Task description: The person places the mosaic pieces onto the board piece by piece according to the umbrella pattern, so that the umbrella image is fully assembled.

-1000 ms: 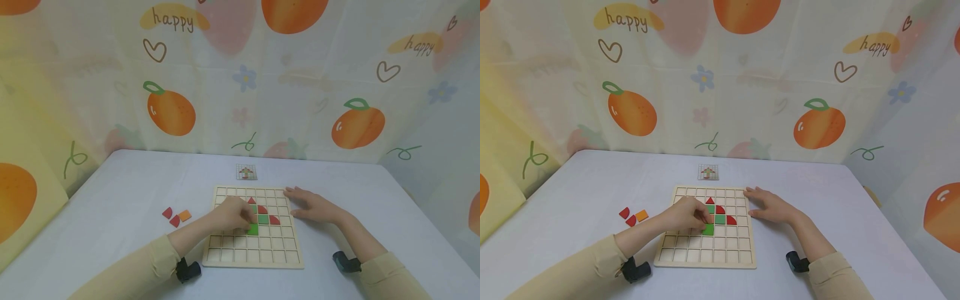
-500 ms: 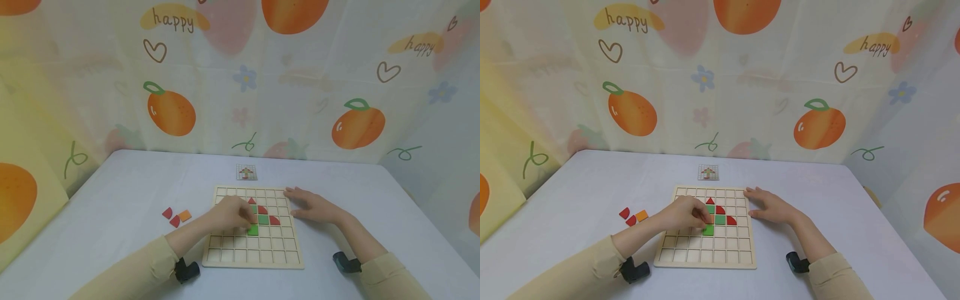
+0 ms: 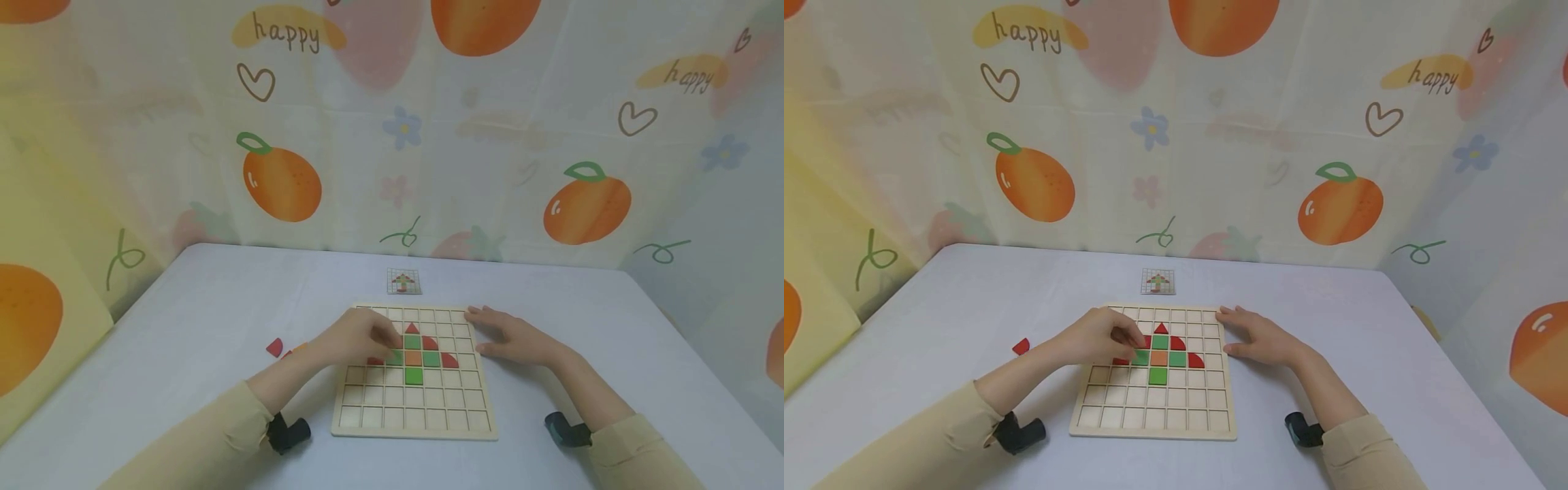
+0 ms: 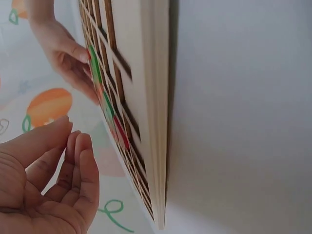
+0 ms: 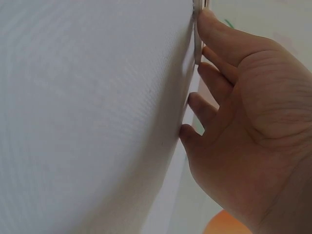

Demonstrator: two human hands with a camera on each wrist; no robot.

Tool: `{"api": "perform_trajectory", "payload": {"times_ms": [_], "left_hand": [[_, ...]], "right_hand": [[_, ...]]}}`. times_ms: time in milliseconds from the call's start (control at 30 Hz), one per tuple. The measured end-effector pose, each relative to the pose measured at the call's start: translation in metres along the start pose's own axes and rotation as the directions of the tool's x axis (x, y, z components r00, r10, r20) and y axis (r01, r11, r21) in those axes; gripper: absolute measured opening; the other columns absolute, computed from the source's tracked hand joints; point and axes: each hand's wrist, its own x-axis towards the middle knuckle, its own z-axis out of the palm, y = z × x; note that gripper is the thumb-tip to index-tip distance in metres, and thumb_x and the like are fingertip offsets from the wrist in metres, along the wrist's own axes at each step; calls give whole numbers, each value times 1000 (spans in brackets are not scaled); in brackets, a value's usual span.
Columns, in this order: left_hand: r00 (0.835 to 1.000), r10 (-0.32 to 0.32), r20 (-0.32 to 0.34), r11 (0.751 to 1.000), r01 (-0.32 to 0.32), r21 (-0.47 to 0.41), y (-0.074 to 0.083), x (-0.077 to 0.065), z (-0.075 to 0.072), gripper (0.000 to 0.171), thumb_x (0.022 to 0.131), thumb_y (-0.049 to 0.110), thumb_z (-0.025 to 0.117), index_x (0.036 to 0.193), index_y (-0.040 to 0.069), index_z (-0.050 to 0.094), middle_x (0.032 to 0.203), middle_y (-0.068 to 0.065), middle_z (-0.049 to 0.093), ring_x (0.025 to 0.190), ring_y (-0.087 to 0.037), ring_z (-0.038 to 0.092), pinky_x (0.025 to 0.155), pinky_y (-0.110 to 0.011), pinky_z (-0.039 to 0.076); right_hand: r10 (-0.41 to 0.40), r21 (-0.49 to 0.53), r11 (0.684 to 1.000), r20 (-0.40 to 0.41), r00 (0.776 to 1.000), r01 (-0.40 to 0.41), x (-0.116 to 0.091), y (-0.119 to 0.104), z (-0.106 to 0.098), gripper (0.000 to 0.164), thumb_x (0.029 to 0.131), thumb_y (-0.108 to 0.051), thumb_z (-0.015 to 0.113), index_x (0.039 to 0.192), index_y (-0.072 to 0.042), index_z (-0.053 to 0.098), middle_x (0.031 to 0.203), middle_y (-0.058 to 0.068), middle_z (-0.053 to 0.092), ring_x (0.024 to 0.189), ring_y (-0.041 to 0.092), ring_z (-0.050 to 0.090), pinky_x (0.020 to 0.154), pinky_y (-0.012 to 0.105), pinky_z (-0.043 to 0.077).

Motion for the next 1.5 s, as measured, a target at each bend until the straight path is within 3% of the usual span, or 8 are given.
{"api": "perform_trajectory", "payload": {"times_ms": [333,833,1033,1233,1500], "left_hand": [[998,-66,-25,998,66,15,-13,-13,-34,16,86,13,73,102,12,75,99,-2,74,88,-13,62,81,-28,54],[983,-170,-69,981,175,81,-67,-40,-78,16,89,14,70,104,10,74,100,-4,74,91,-14,64,86,-34,56],[962,-268,-47,959,272,81,-81,-43,-79,15,86,19,72,100,14,74,97,-1,73,88,-16,61,78,-29,53],[958,-287,-17,952,287,103,-84,-43,-74,14,81,20,76,94,15,73,89,0,71,82,-16,59,72,-27,50],[949,-314,12,942,310,128,-82,-47,-74,30,73,31,86,90,12,70,80,1,69,76,-15,58,66,-28,48]], "right_hand": [[6,0,1000,2,1000,-6,0,2,0,69,91,-38,68,151,-17,41,161,8,34,152,41,20,119,63,22],[26,6,1000,9,1000,-26,2,2,0,69,90,-37,69,151,-18,41,162,7,33,153,39,19,120,62,20],[19,7,1000,5,1000,-19,0,2,0,69,90,-38,68,151,-18,41,162,8,34,153,40,20,119,63,21],[11,2,1000,1,1000,-11,0,1,1,69,91,-39,68,151,-17,41,161,9,34,152,41,20,119,63,21],[19,6,1000,6,1000,-19,0,1,0,69,90,-36,69,151,-17,41,162,8,34,153,40,20,120,63,21]]}}
